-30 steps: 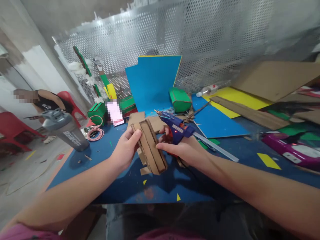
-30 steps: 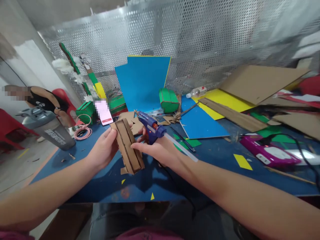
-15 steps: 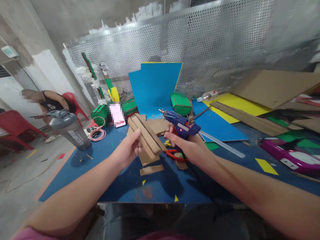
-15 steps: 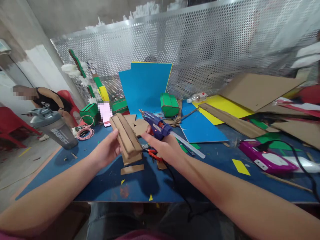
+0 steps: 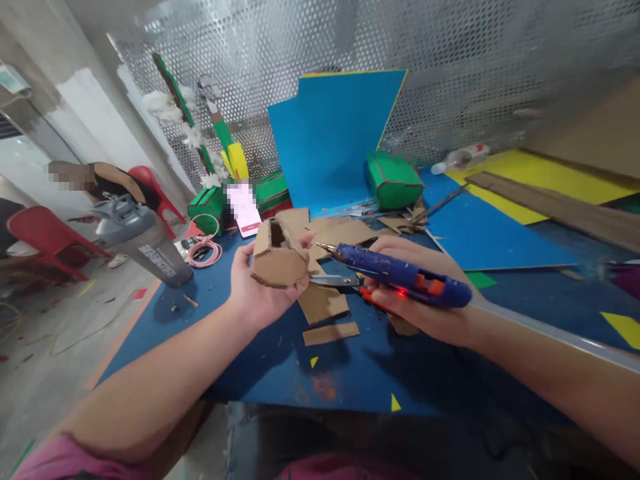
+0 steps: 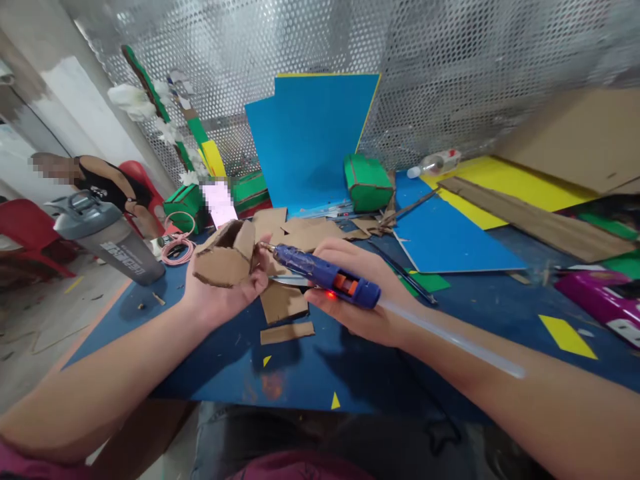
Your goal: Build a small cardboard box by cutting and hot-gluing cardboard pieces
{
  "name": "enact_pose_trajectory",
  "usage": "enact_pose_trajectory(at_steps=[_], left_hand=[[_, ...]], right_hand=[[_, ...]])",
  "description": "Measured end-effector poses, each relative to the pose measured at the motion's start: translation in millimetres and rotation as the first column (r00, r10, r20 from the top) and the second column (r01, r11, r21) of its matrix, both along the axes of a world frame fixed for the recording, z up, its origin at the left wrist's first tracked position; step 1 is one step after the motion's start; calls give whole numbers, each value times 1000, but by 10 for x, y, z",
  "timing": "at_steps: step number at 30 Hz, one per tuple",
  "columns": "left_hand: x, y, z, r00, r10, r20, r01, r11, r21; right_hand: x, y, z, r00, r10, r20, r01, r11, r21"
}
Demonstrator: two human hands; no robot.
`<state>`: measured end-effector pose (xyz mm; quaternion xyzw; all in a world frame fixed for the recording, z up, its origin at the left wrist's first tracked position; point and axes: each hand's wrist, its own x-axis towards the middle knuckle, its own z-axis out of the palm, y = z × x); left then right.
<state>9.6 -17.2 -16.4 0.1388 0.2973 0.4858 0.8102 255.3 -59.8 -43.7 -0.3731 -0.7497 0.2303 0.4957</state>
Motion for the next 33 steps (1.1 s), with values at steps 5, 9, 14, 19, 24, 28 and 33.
enact_pose_trajectory(at_steps=[5, 9, 14, 19, 24, 28, 33], left_hand=[[-30, 7, -58, 1000, 8, -21, -6, 997, 81], [-30, 32, -84, 999, -20, -28, 22, 996, 85], [-46, 96, -103, 1000, -23, -22, 24, 999, 46], [-45, 107, -154, 998, -58, -7, 58, 994, 96], [-11, 86, -207, 999, -40, -37, 46, 981, 189], [-28, 86, -224, 995, -61, -85, 81, 963, 256], [-48, 81, -232, 995, -65, -80, 86, 950, 301]], right_hand=[[62, 67, -77, 994, 65, 93, -77, 988, 134], [84, 69, -56, 989, 120, 81, -136, 964, 228], [163, 72, -3, 990, 116, 86, -133, 961, 241], [238, 97, -13, 983, 125, 132, -155, 956, 251], [205, 73, 2, 980, 150, 127, -177, 957, 232], [171, 25, 51, 979, 177, 98, -194, 955, 223], [208, 5, 81, 955, 252, 154, -280, 939, 199]])
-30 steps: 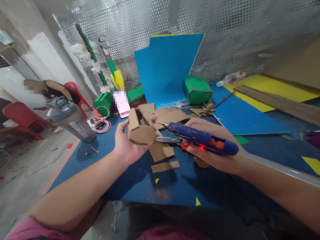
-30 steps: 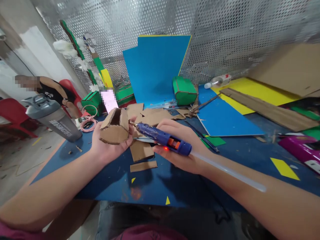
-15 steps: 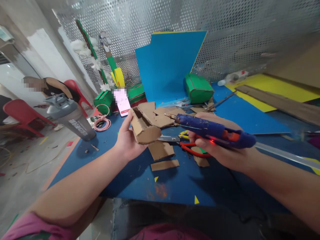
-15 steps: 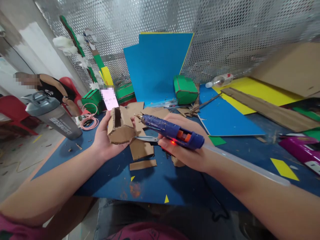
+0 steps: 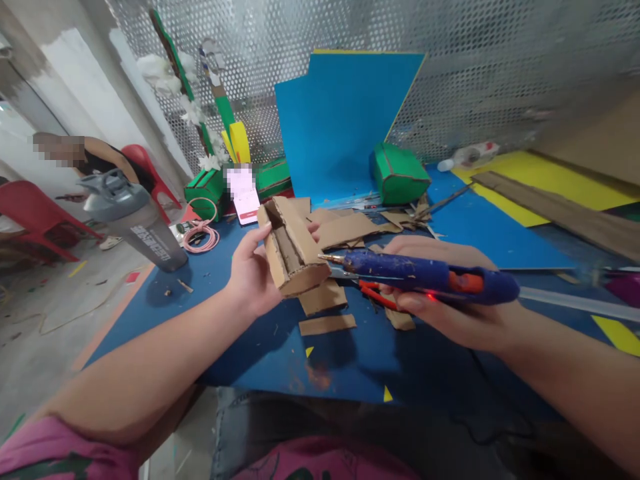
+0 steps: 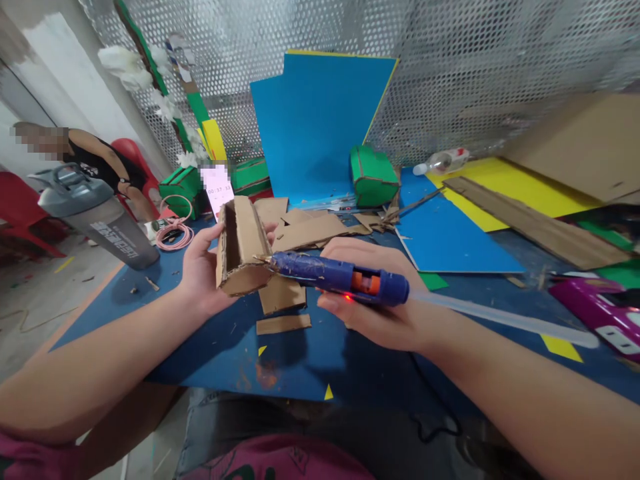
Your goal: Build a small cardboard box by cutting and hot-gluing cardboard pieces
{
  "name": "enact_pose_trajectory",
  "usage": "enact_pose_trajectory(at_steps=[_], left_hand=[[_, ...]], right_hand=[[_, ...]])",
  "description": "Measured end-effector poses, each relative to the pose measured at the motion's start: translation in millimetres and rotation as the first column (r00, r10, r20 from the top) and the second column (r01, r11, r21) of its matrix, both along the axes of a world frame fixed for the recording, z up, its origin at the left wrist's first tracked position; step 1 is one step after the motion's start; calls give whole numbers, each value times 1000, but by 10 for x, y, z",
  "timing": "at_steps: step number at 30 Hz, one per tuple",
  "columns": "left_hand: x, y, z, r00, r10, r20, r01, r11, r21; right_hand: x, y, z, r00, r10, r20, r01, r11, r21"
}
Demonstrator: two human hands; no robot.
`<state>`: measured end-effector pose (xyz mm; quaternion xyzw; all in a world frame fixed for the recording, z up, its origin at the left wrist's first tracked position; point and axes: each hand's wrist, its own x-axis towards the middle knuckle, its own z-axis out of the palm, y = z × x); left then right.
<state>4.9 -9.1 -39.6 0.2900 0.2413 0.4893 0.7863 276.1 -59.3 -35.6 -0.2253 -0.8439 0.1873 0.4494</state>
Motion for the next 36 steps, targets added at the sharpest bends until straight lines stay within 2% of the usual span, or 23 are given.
enact_pose_trajectory(at_steps=[15, 28, 36], left_hand=[[30, -44, 12, 999, 43, -26, -42, 999, 29], [38, -52, 7, 999, 34, 20, -34, 999, -8], [39, -70, 69, 998, 63, 2, -63, 998, -23]], right_hand=[[5, 3, -8, 994, 69, 85, -61, 994, -92], [2, 17, 30, 994, 63, 94, -61, 998, -24], [-9, 8, 43, 994, 47, 103, -48, 999, -1]])
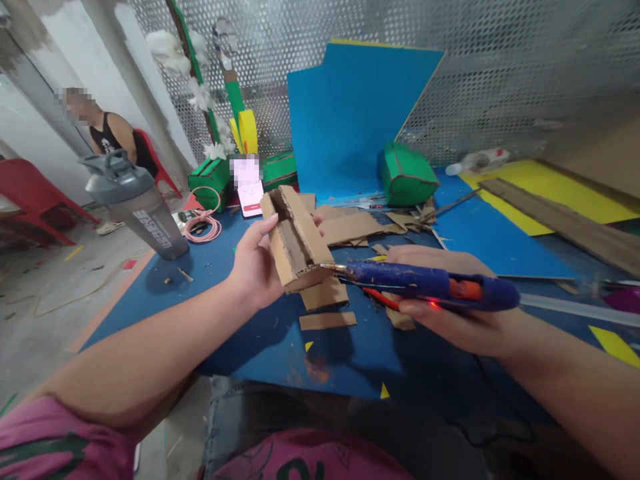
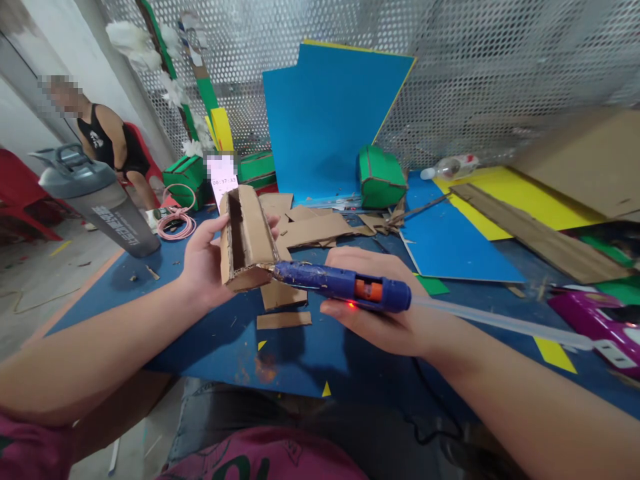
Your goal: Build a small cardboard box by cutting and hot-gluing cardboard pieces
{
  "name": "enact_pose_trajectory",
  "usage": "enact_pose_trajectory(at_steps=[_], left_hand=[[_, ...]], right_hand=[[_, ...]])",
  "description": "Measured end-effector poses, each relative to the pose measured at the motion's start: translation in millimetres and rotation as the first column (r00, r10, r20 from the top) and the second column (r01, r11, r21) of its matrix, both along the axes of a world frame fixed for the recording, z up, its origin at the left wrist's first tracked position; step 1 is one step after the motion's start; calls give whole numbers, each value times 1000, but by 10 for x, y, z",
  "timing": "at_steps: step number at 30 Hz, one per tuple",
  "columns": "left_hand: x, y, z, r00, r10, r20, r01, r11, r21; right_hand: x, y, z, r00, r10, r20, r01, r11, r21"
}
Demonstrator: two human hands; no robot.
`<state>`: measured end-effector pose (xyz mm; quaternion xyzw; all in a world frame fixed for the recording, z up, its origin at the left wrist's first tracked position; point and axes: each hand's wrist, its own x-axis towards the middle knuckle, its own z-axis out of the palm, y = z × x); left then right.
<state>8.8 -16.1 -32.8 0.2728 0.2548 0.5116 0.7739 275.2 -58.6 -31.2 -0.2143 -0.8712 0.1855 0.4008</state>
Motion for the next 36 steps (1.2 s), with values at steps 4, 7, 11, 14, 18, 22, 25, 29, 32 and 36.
enact_pose_trajectory(at_steps=[4, 7, 11, 14, 18, 22, 25, 29, 32, 36], left_hand=[[-1, 15, -10, 1000, 8, 4, -8, 1000, 4], [-8, 22, -17, 1000, 18, 14, -18, 1000, 6], [-13, 16, 0, 1000, 13, 18, -13, 1000, 12], [-12, 14, 12, 1000, 15, 23, -16, 1000, 13], [-18, 25, -2, 1000, 5, 27, -6, 1000, 23], [-24, 34, -12, 1000, 2, 27, -3, 999, 32], [-20, 29, 0, 1000, 7, 18, -7, 1000, 27], [-19, 23, 9, 1000, 17, 6, -17, 1000, 9], [-25, 28, -1, 1000, 8, 3, -8, 1000, 8], [-26, 39, -16, 1000, 12, 10, -12, 1000, 6]], right_hand=[[-10, -8, -11, 1000, -15, -23, 15, 1000, 11], [-12, -13, -4, 999, -5, -39, 5, 1000, 6], [-16, -17, 18, 999, 10, -51, -11, 1000, -24], [-18, -21, 22, 998, 9, -65, -11, 999, -33], [-17, -19, 18, 997, 12, -81, -13, 1000, -20], [-25, -18, 28, 997, 12, -81, -14, 1000, -20], [-33, -22, 35, 996, 16, -87, -18, 1000, -18], [-33, -19, 20, 997, -5, -80, 3, 1000, -23], [-21, -8, 9, 998, -22, -65, 22, 1000, -10], [0, -3, 25, 997, -34, -67, 34, 999, -8]])
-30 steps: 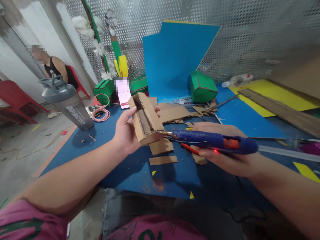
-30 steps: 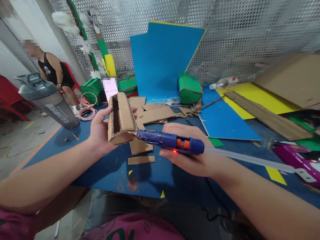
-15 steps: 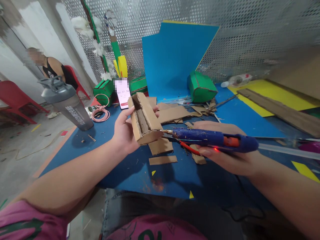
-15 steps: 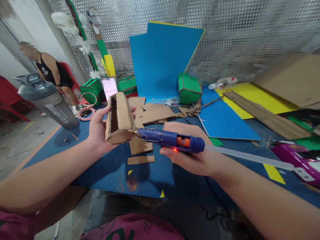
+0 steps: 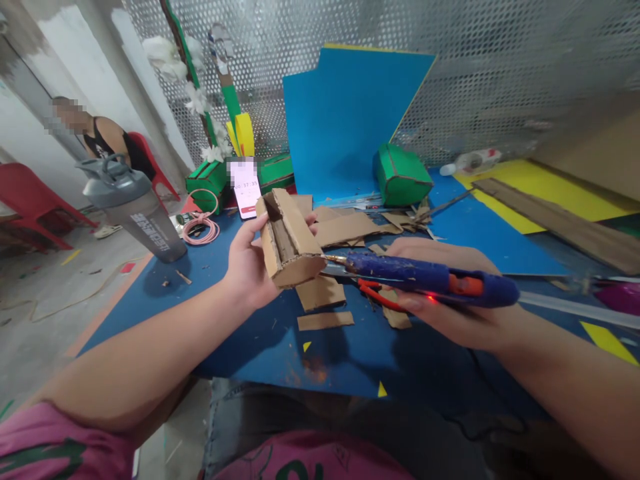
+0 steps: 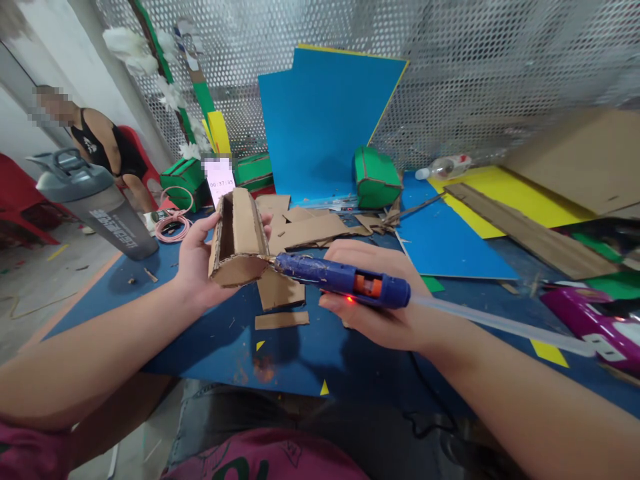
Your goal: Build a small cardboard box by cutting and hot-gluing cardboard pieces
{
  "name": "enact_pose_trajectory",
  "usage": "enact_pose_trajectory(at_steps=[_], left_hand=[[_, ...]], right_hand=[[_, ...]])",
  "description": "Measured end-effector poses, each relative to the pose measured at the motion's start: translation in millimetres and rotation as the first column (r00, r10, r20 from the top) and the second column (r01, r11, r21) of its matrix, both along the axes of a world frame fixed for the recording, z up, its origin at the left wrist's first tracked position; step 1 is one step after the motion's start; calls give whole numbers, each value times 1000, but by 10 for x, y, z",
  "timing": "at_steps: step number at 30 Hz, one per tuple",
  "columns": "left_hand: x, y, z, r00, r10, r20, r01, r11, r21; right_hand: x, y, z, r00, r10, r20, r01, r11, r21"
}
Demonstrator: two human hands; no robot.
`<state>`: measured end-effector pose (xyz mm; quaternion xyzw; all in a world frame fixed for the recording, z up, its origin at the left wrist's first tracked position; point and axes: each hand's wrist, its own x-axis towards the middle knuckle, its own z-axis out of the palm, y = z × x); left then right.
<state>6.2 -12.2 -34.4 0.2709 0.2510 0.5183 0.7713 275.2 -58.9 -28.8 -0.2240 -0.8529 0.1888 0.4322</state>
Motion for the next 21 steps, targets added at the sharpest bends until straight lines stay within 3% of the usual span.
enact_pose_trajectory(at_steps=[16, 21], left_hand=[[15, -37, 9, 1000, 1, -21, -1, 1000, -17], [22, -57, 36, 1000, -27, -2, 27, 999, -25]], right_hand=[[-24, 20, -19, 998, 59, -16, -59, 998, 10], [-28, 16, -14, 996, 86, -38, -88, 995, -49]])
